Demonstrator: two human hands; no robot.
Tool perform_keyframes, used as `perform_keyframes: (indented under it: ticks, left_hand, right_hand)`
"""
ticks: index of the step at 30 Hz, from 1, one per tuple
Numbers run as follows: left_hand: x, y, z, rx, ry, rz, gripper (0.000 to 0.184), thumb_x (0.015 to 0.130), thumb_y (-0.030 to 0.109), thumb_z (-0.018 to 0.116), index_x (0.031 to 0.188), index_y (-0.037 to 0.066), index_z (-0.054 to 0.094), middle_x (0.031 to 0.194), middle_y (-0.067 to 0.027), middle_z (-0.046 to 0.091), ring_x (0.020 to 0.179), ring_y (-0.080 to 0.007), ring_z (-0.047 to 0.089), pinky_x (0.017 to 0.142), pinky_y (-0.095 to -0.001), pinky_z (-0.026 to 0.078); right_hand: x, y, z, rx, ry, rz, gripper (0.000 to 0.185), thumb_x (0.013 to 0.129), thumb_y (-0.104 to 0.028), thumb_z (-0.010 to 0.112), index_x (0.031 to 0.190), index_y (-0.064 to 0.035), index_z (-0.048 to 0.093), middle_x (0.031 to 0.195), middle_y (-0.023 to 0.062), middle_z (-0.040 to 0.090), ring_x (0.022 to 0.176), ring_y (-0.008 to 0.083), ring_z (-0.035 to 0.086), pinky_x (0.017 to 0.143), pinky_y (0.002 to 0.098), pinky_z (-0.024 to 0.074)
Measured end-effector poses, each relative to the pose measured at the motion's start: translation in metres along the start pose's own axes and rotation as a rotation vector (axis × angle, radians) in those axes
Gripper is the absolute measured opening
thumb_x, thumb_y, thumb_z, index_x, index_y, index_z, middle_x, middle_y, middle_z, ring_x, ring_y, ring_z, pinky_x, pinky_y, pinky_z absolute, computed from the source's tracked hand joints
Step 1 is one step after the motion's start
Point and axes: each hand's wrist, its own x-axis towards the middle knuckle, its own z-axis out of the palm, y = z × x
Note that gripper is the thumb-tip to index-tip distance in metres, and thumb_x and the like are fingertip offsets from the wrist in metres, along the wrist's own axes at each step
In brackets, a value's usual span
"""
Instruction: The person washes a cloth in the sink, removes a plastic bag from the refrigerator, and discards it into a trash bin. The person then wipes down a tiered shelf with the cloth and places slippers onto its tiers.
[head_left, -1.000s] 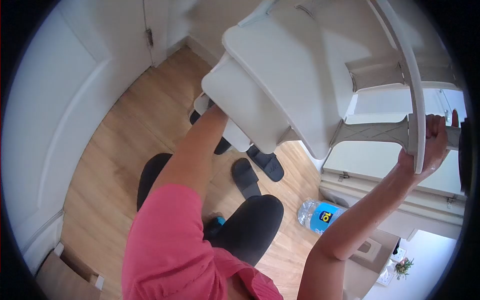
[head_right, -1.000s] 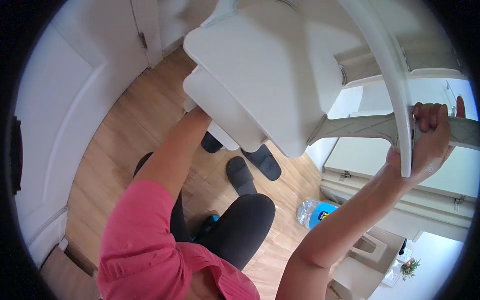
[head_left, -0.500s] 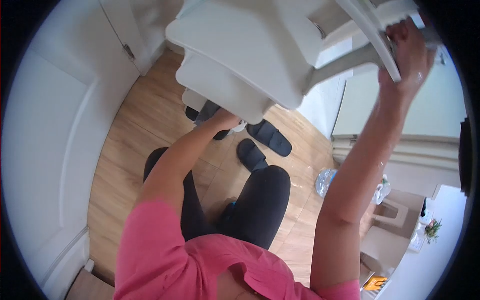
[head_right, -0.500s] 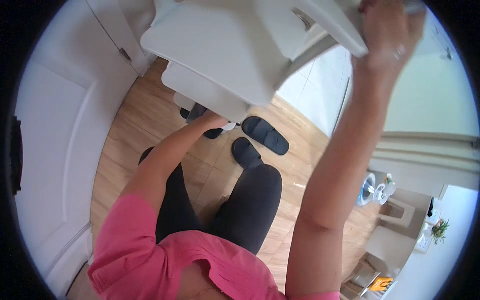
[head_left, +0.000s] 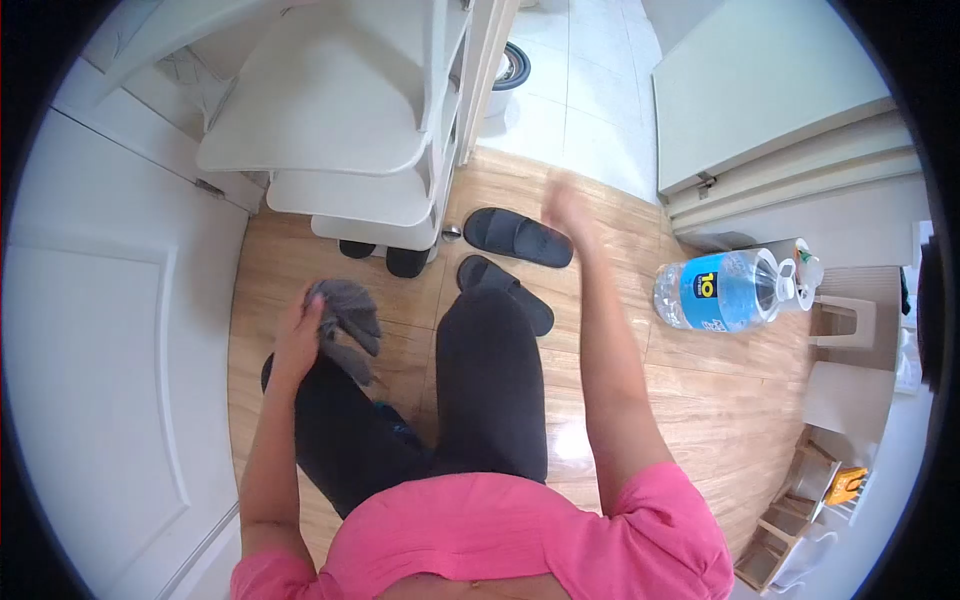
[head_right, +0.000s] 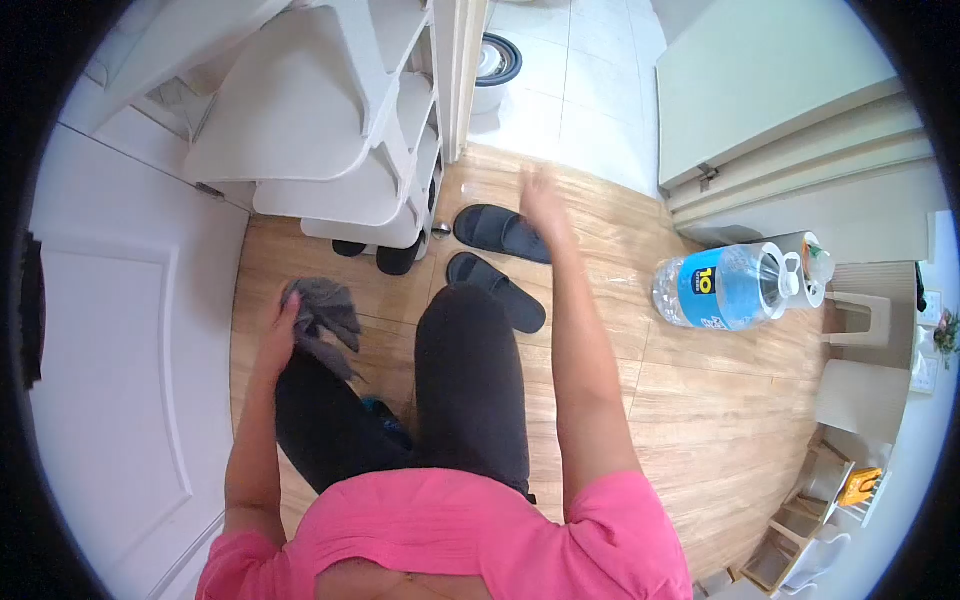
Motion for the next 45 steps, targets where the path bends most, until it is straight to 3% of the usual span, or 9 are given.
perform_keyframes:
  ticks: [3,12,18,20,22,26,31,38,45]
  left_hand:
    - [-0.034,0.025,-0.015,0.026,0.148,-0.056,0.032,0.093,0.021,0.043,0.116,-0.001,0.05,0.108,-0.0132,0.057,0.1,-0.02,0.052,0.089,-0.0296,0.038]
    - [-0.058,0.04,-0.036,0.168,0.167,-0.036,0.028,0.092,0.015,0.043,0.113,-0.001,0.051,0.102,-0.0118,0.058,0.096,-0.0193,0.054,0.087,-0.0298,0.04]
    - [-0.061,0.026,-0.051,0.193,0.258,0.044,0.028,0.091,0.015,0.045,0.114,0.001,0.052,0.101,-0.0143,0.059,0.095,-0.0232,0.055,0.086,-0.031,0.04]
    - [-0.061,0.022,-0.054,0.139,0.25,0.056,0.028,0.091,0.016,0.046,0.114,0.001,0.052,0.102,-0.0157,0.059,0.096,-0.0248,0.056,0.085,-0.0316,0.041]
    - [-0.058,0.018,-0.054,0.115,0.249,0.109,0.028,0.091,0.017,0.046,0.113,0.0,0.052,0.101,-0.0163,0.059,0.095,-0.0259,0.056,0.084,-0.032,0.041]
    - [-0.052,0.022,-0.064,-0.03,0.243,0.214,0.027,0.089,0.016,0.048,0.11,-0.001,0.054,0.096,-0.0169,0.061,0.092,-0.0276,0.058,0.082,-0.0326,0.042]
    - [-0.062,0.033,-0.077,-0.214,0.302,0.213,0.024,0.082,0.009,0.05,0.102,-0.003,0.056,0.09,-0.0145,0.062,0.086,-0.0232,0.058,0.079,-0.03,0.043]
    - [-0.081,0.067,-0.088,-0.377,0.169,0.192,0.021,0.078,0.006,0.051,0.094,-0.006,0.057,0.082,-0.0067,0.06,0.08,-0.0124,0.054,0.075,-0.0256,0.042]
    - [-0.07,0.033,-0.086,-0.883,0.267,0.151,0.023,0.078,0.008,0.049,0.095,-0.005,0.058,0.085,-0.0054,0.056,0.08,-0.0125,0.051,0.075,-0.0243,0.04]
  right_hand:
    - [-0.028,0.103,0.076,-0.086,-0.34,0.656,0.091,0.082,-0.058,0.046,0.139,-0.0051,-0.002,0.083,0.0247,0.06,0.049,0.0292,0.057,0.037,0.0394,0.042]
    - [-0.005,0.147,0.156,0.447,0.131,0.506,0.034,0.081,-0.032,0.063,0.098,-0.0025,0.06,0.093,0.0105,0.06,0.089,0.019,0.051,0.076,0.0326,0.0418]
    - [-0.065,0.149,0.056,1.596,-0.008,0.097,0.033,0.092,-0.026,0.043,0.115,-0.0042,0.05,0.117,0.0097,0.053,0.109,0.022,0.049,0.098,0.0364,0.0354]
    - [-0.085,0.184,0.038,1.58,0.191,0.463,0.033,0.093,-0.025,0.035,0.116,-0.006,0.049,0.112,0.0108,0.058,0.104,0.023,0.055,0.094,0.04,0.0427]
    - [-0.059,0.25,0.014,1.389,0.21,0.413,0.031,0.092,-0.033,0.041,0.105,-0.0095,0.056,0.086,0.0095,0.063,0.069,0.0231,0.061,0.061,0.037,0.0516]
    - [-0.094,0.078,-0.096,0.444,0.081,0.045,0.043,0.092,-0.036,0.045,0.117,-0.0027,0.052,0.109,0.0034,0.057,0.1,0.014,0.051,0.089,0.0267,0.0366]
    - [-0.229,-0.179,-0.182,-0.127,-0.216,-0.446,0.024,0.09,-0.025,0.051,0.079,-0.0043,0.046,0.068,-0.0048,0.036,0.066,0.0068,0.033,0.056,0.0221,0.0292]
    - [-0.312,-0.348,-0.153,-0.378,-0.487,-1.037,0.023,0.088,-0.022,0.053,0.079,-0.0016,0.048,0.066,0.013,0.048,0.058,0.0299,0.046,0.054,0.0367,0.0367]
    - [-0.343,-0.441,-0.107,-0.523,-0.573,-1.156,0.028,0.088,-0.029,0.052,0.081,-0.0024,0.053,0.065,0.0162,0.051,0.063,0.0306,0.051,0.056,0.0371,0.039]
